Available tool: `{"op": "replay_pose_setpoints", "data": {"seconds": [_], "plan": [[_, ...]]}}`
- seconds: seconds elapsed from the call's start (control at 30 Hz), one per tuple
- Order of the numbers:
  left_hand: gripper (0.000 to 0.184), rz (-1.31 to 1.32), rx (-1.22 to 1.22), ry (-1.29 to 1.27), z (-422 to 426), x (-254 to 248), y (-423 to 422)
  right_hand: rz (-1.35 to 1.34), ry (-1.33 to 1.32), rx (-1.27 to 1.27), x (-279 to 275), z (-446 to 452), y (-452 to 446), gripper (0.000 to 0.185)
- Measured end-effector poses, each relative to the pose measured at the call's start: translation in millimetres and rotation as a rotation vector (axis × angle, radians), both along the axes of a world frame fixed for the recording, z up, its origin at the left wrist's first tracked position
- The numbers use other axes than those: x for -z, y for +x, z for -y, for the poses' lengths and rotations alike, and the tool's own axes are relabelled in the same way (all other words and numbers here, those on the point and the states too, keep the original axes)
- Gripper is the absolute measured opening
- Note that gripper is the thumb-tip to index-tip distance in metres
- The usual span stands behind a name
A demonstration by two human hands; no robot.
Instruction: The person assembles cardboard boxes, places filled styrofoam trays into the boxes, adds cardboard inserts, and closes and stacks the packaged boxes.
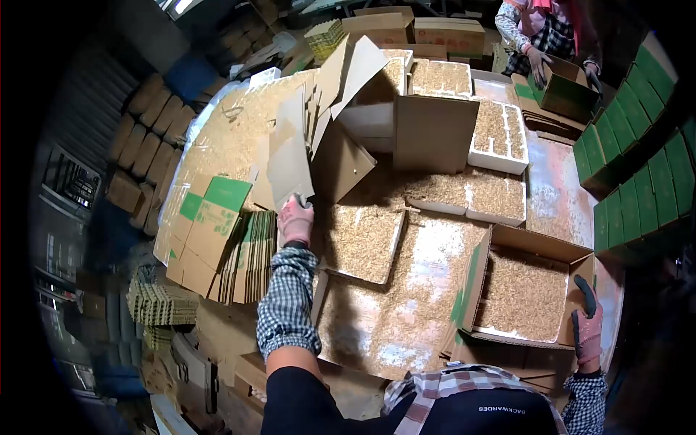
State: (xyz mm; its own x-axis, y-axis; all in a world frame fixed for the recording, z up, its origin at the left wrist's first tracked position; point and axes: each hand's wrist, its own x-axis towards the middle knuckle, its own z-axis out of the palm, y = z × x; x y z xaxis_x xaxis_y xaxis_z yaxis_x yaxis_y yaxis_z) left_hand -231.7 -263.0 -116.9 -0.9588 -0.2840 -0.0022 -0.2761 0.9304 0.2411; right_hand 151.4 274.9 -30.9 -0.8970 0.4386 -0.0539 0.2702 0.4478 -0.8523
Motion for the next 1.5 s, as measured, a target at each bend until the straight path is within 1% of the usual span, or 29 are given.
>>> {"op": "replay_pose_setpoints", "data": {"seconds": [0.03, 0.13, 0.17, 0.2, 0.27, 0.3, 0.33, 0.4, 0.47, 0.53, 0.6, 0.7, 0.77, 0.8, 0.87, 0.9, 0.93, 0.97, 1.03, 1.07, 1.13, 1.17, 1.2, 1.27, 1.3, 1.33, 1.37, 1.43, 1.5], "plan": [[0.027, -0.202, 0.070, -0.186, -25.7, -7.1, 22.2, 0.015, -0.027, 0.014, 0.7, 0.1, -2.0, 0.061], [0.026, -0.206, 0.302, -0.129, -62.2, -17.2, 83.4, 0.019, -0.030, 0.020, 4.6, -4.5, -3.0, 0.059], [0.028, -0.181, 0.404, -0.015, -57.6, -7.6, 95.1, 0.008, 0.017, 0.005, 6.2, -8.4, -2.6, 0.059], [0.031, -0.045, 0.456, 0.286, -45.8, 5.1, 97.7, -0.057, 0.059, -0.045, 10.5, -11.7, 1.7, 0.057], [0.021, -0.179, 0.253, 0.424, -80.1, -61.7, 140.3, 0.019, 0.011, 0.062, 36.1, -25.7, 19.4, 0.055], [0.022, -0.532, 0.440, 0.438, -87.6, -72.9, 150.8, 0.056, -0.014, 0.116, 49.7, -33.5, 27.3, 0.056], [0.029, -0.571, 0.384, 0.790, -124.3, -102.4, 177.5, -0.029, 0.008, 0.114, 33.1, -20.5, 22.3, 0.051], [0.026, -0.858, 0.814, 0.571, -212.0, -142.0, 227.2, -0.154, 0.050, 0.131, 19.9, -11.3, 14.1, 0.042], [0.016, -0.474, 1.533, 0.111, -273.6, -154.1, 256.6, -0.301, -0.152, 0.140, 64.8, -29.6, 13.4, 0.043], [0.024, 0.181, 1.657, 0.047, -281.7, -107.9, 248.6, -0.264, -0.443, 0.264, 146.3, -64.3, 18.0, 0.051], [0.031, 0.309, 1.663, -0.292, -285.9, -110.5, 233.9, -0.292, -0.509, 0.245, 101.7, -48.3, 24.9, 0.050], [0.043, 0.162, 1.685, -0.327, -295.1, -107.7, 241.4, -0.262, -0.621, 0.274, 54.3, -26.6, 24.6, 0.049], [0.050, 0.036, 1.703, -0.345, -320.0, -108.0, 244.0, -0.292, -0.634, 0.272, 63.2, -25.9, 16.8, 0.051], [0.050, 0.251, 1.719, -0.440, -324.2, -96.8, 243.6, -0.292, -0.693, 0.280, 62.6, -27.0, 18.3, 0.051], [0.047, 0.274, 1.680, -0.210, -324.5, -98.4, 238.0, -0.291, -0.811, 0.302, 52.0, -25.4, 20.5, 0.050], [0.047, 0.045, 1.581, 0.189, -313.4, -96.9, 222.9, -0.467, -0.940, 0.316, 65.4, -31.0, 21.6, 0.048], [0.048, -0.175, 1.438, 0.569, -301.6, -96.5, 211.3, -0.454, -1.190, 0.214, 62.2, -34.7, 25.8, 0.043], [0.041, -0.036, 1.175, 0.882, -292.0, -97.5, 216.3, -0.406, -1.432, 0.130, 58.4, -38.5, 30.1, 0.040], [0.046, -0.110, 1.082, 0.352, -284.6, -17.1, 213.6, -0.052, 0.229, 0.023, 129.4, -30.0, 18.9, 0.071], [0.051, -0.127, 1.035, 0.093, -281.3, 22.8, 212.4, 0.119, 0.211, 0.112, 170.2, -20.5, 14.5, 0.089], [0.058, 0.130, 0.692, 1.458, -303.9, 49.6, 235.8, 0.122, 0.176, 0.129, 127.6, -12.4, 16.8, 0.099], [0.057, 0.314, 0.591, 1.539, -293.7, 78.7, 213.2, -0.067, -0.162, 0.093, 124.6, -16.9, 15.2, 0.096], [0.049, 0.280, 0.553, 1.540, -313.6, 5.5, 241.9, -0.253, -0.507, 0.021, 120.9, -23.2, 13.7, 0.095], [0.038, 0.172, 0.662, 1.447, -320.3, 6.6, 199.3, -0.262, -0.796, -0.061, 69.6, -62.3, 5.2, 0.094], [0.038, 0.114, 0.773, 1.367, -323.0, 14.8, 168.3, -0.465, -0.426, 0.001, 57.1, -84.9, -11.3, 0.086], [0.035, 0.286, 0.595, 1.634, -353.0, -46.8, 169.5, -0.443, -0.560, 0.014, 34.7, -112.2, -26.9, 0.084], [0.033, 0.327, 0.625, 1.709, -369.7, -89.3, 160.3, -0.548, -0.542, -0.011, 9.6, -140.0, -34.4, 0.074], [0.030, 0.425, 0.684, 1.865, -402.2, -162.6, 136.5, -0.969, -0.549, -0.134, -50.0, -214.8, -36.1, 0.057], [0.024, 0.250, 0.949, 1.856, -456.2, -217.5, 70.4, -1.409, -0.478, -0.109, -132.9, -293.5, -15.4, 0.042]]}}
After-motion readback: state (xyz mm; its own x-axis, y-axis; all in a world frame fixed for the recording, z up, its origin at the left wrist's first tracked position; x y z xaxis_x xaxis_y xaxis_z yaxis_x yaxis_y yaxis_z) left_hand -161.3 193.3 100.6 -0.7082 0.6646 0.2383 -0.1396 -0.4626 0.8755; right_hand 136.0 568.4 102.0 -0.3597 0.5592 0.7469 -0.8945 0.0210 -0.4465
